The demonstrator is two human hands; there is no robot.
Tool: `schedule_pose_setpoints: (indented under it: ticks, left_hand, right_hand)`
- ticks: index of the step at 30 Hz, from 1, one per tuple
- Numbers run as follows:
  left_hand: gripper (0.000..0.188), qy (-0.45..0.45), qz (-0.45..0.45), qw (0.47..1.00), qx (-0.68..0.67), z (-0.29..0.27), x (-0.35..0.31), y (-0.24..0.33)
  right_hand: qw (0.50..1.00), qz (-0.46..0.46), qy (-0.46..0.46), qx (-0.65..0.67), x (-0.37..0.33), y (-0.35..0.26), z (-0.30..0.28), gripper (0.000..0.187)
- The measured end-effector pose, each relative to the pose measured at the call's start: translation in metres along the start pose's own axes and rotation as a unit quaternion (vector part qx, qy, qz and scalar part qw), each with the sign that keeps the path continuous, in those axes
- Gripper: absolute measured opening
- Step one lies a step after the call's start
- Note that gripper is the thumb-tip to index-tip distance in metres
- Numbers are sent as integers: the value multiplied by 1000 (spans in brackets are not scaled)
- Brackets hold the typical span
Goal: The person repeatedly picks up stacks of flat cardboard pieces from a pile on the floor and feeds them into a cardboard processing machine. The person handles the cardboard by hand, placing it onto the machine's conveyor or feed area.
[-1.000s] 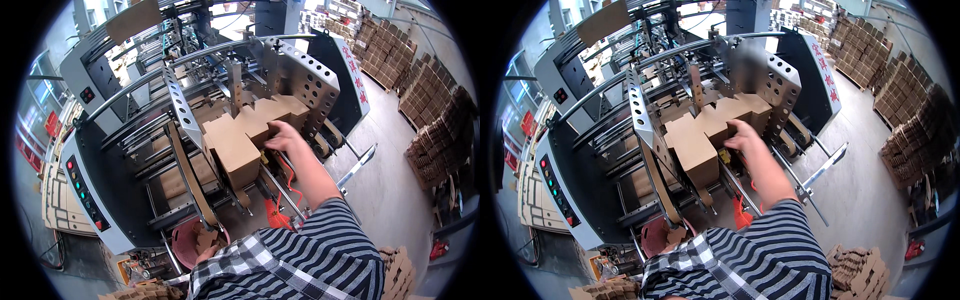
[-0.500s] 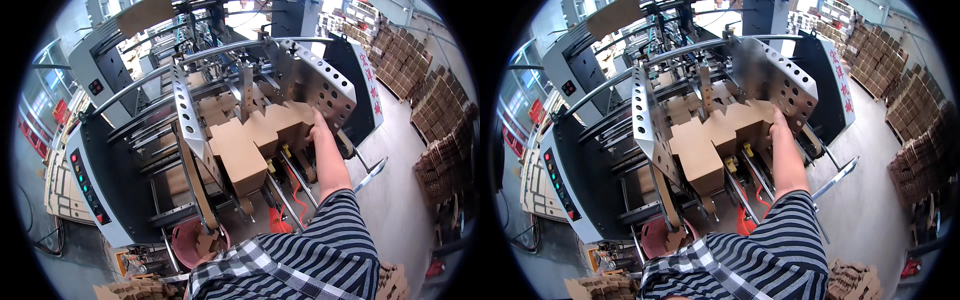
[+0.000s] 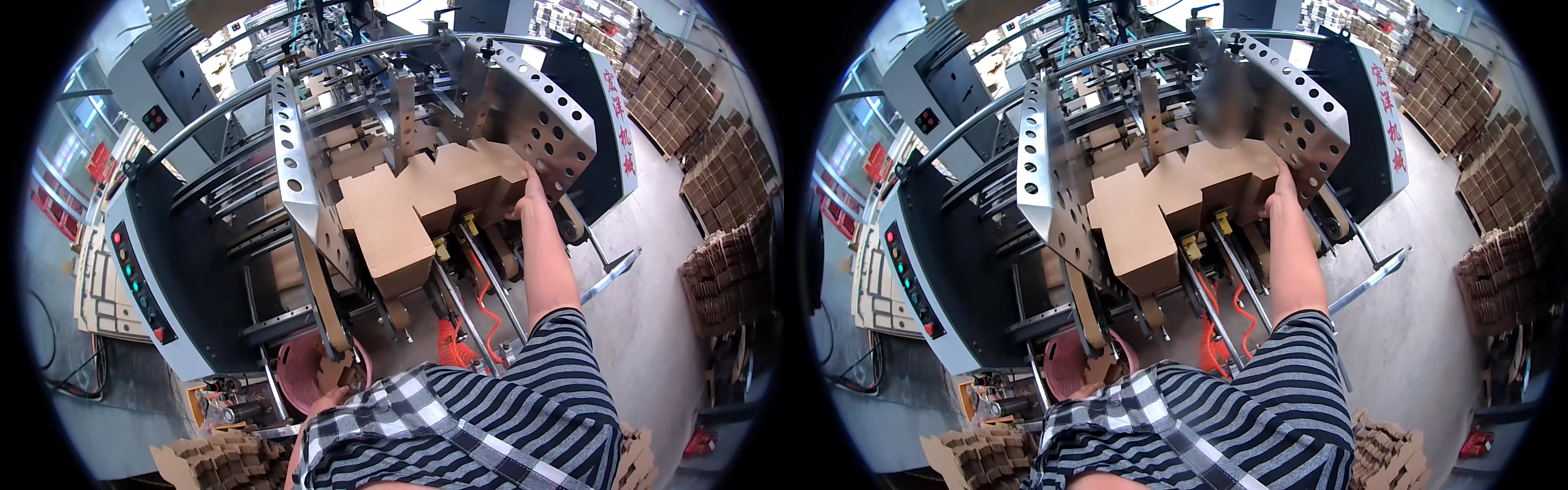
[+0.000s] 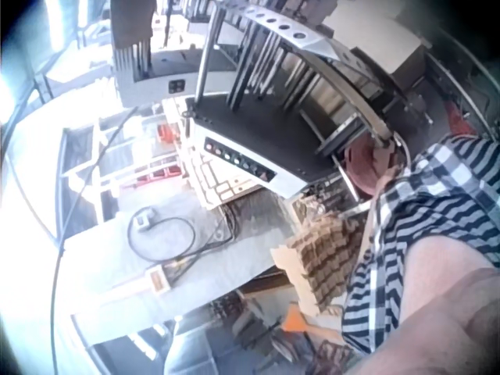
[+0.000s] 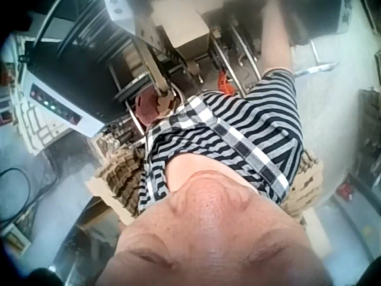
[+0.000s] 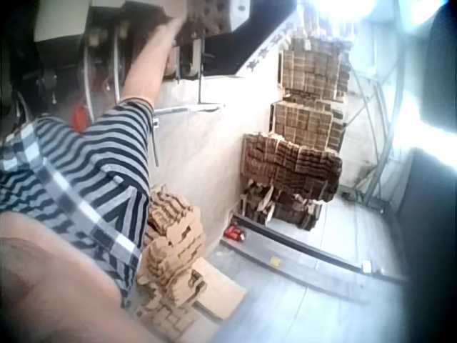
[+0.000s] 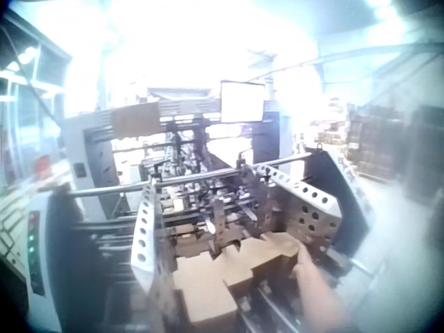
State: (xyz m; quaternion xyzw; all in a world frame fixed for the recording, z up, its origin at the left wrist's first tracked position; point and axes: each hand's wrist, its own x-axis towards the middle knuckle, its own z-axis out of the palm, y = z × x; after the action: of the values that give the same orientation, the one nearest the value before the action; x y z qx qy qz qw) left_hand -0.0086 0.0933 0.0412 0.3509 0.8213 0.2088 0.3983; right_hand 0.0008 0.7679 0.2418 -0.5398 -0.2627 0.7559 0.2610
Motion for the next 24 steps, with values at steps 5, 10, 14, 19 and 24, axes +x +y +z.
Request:
schedule_pose_setpoints:
  ticks: [5, 10, 14, 19, 24]
  left_hand:
    - [57, -2, -53, 998, 16, -16, -12, 51]
    - [57, 10, -65, 998, 17, -20, -12, 61]
    - [56, 29, -66, 997, 27, -6, -11, 43]
    - [55, 43, -63, 997, 16, 7, -11, 31]
    - [55, 40, -56, 998, 6, 3, -10, 37]
  right_hand:
    - [996, -42, 67, -47, -14, 5, 27, 96]
    - [997, -20, -58, -54, 4, 3, -5, 105]
    - [998, 9, -57, -36, 5, 15, -36, 96]
    - [945, -139, -189, -230, -49, 51, -23, 35]
    - [607, -501, -114, -606, -48, 71, 17, 23]
